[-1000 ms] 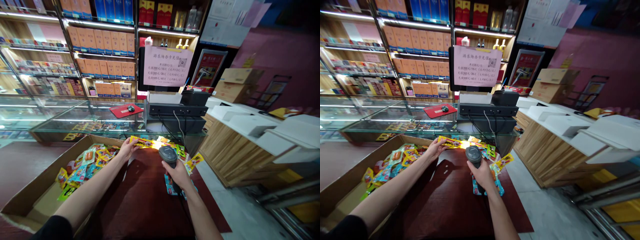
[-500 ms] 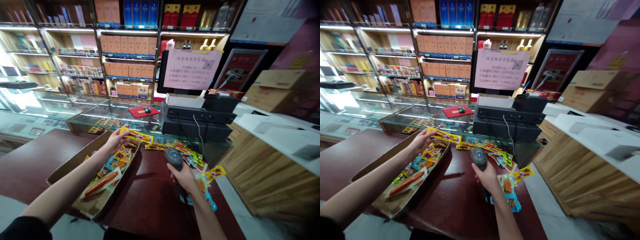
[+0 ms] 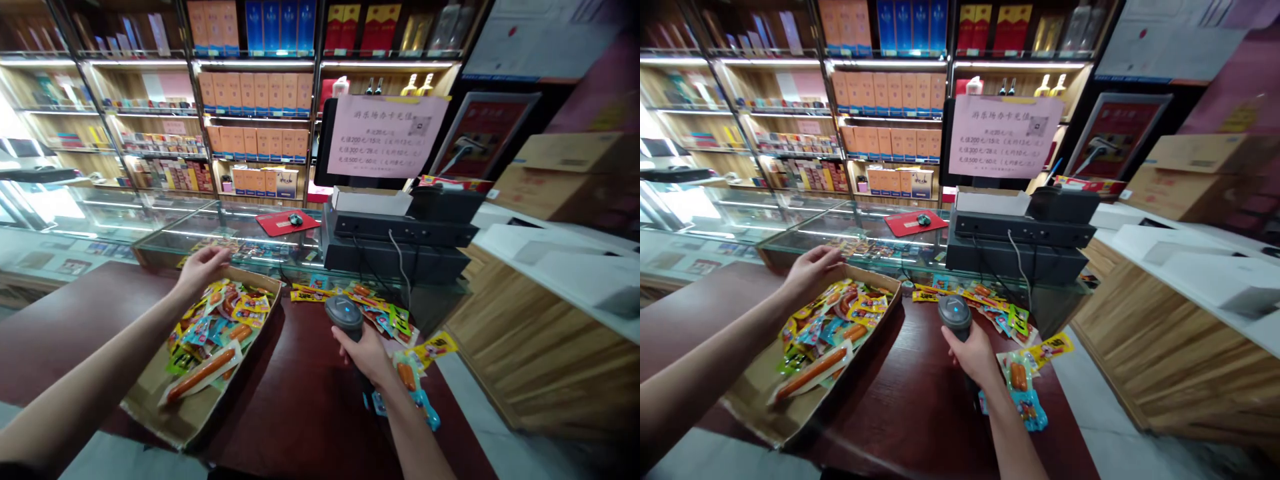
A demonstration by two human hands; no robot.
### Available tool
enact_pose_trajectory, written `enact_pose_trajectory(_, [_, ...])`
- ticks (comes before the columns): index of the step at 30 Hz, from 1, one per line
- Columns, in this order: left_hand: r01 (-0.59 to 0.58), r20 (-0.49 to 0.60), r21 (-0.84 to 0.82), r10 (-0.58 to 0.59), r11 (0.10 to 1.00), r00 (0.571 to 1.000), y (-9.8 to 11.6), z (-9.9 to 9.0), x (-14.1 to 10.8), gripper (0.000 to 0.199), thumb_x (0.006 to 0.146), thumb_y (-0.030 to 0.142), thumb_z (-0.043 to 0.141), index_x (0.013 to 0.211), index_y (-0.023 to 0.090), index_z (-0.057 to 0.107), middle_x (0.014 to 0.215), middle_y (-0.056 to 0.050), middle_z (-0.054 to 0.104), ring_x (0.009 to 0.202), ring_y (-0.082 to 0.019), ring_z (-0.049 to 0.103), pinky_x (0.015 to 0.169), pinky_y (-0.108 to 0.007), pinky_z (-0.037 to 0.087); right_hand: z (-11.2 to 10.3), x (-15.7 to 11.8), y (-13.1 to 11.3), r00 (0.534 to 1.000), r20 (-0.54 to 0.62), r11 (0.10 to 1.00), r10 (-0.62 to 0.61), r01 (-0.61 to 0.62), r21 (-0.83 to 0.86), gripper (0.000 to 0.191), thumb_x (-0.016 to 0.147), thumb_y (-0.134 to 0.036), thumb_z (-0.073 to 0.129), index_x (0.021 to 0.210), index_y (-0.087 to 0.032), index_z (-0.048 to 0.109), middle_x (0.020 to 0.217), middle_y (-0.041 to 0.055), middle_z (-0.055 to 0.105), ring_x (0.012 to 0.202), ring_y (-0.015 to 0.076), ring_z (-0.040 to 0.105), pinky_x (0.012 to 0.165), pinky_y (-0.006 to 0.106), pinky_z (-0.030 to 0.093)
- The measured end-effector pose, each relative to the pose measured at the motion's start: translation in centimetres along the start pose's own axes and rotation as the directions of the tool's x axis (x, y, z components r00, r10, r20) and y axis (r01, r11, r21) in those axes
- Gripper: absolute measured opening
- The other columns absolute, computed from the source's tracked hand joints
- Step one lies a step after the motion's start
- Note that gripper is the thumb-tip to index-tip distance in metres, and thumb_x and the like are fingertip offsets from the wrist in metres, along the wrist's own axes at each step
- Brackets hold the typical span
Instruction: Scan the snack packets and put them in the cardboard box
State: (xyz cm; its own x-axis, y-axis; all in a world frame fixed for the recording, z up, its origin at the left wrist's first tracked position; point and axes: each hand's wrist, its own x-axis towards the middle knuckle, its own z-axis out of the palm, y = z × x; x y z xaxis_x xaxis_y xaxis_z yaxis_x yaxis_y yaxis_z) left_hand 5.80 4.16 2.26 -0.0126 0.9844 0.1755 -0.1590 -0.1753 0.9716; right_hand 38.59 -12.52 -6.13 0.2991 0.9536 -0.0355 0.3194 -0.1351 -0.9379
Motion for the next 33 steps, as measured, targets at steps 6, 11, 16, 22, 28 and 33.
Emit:
enact_pose_trajectory(6, [-0.037,0.365,0.166,-0.027,0.985,0.931,-5.8,11.4,-0.3,0.033,0.064,0.045,0.079,0.074,0.016,0.067,0.068,-0.001,0.063,0.064,-0.013,0.058,0.066,-0.022,0.05,-2.9,-1.1,-0.4,0.991,-0.123,0.998,0.047,-0.052,-0.039,0.031,0.077,-0.048,0.064,0.088,-0.02,0.055,0.048,-0.004,0.058,0.038,0.0146,0.054,0.04,0.025,0.044])
enact_pose_trajectory(11, [-0.253,0.578,0.412,-0.036,0.876,0.816,-11.7,17.8,0.2,0.018,0.071,0.031,0.071,0.085,0.02,0.071,0.082,-0.006,0.068,0.079,-0.021,0.064,0.078,-0.03,0.05,-5.4,-2.1,0.8,0.981,-0.193,0.996,0.029,-0.044,-0.073,0.031,0.077,-0.051,0.063,0.078,-0.022,0.055,0.048,-0.0023,0.058,0.04,0.0167,0.055,0.042,0.028,0.044])
enact_pose_trajectory(16, [-0.494,0.618,0.592,0.035,0.637,0.785,-15.4,20.2,1.4,0.027,0.061,0.015,0.074,0.086,0.023,0.072,0.09,-0.011,0.066,0.099,-0.031,0.06,0.095,-0.04,0.041,-6.8,-2.5,2.4,0.964,-0.262,0.998,0.042,-0.052,-0.033,0.031,0.076,-0.053,0.063,0.078,-0.022,0.056,0.049,-0.0022,0.058,0.04,0.0161,0.055,0.042,0.027,0.044])
enact_pose_trajectory(22, [-0.462,0.589,0.661,-0.029,0.591,0.807,-16.4,19.6,2.0,0.017,0.06,0.014,0.074,0.074,0.023,0.07,0.08,-0.011,0.066,0.094,-0.033,0.061,0.095,-0.043,0.039,-7.1,-2.8,3.6,0.968,-0.244,0.997,0.061,-0.069,-0.024,0.031,0.079,-0.052,0.062,0.078,-0.022,0.055,0.05,-0.0026,0.058,0.037,0.0141,0.052,0.04,0.025,0.043])
enact_pose_trajectory(28, [-0.513,0.636,0.686,-0.083,0.517,0.767,-15.0,18.4,1.1,0.015,0.062,0.014,0.071,0.073,0.025,0.072,0.075,-0.008,0.068,0.083,-0.027,0.064,0.084,-0.034,0.044,-6.3,-2.3,3.8,0.977,-0.212,0.999,0.024,-0.034,-0.042,0.031,0.078,-0.05,0.063,0.083,-0.02,0.057,0.051,-0.0024,0.059,0.042,0.0154,0.055,0.042,0.025,0.044])
enact_pose_trajectory(33, [-0.444,0.66,0.578,-0.073,0.684,0.748,-13.9,17.6,-0.1,0.018,0.069,0.034,0.071,0.083,0.023,0.074,0.073,-0.004,0.069,0.07,-0.02,0.063,0.068,-0.025,0.044,-5.6,-2.1,3.6,0.973,-0.229,0.995,0.0,-0.023,-0.098,0.033,0.077,-0.05,0.064,0.088,-0.02,0.062,0.052,-0.0013,0.062,0.045,0.0171,0.059,0.046,0.026,0.045])
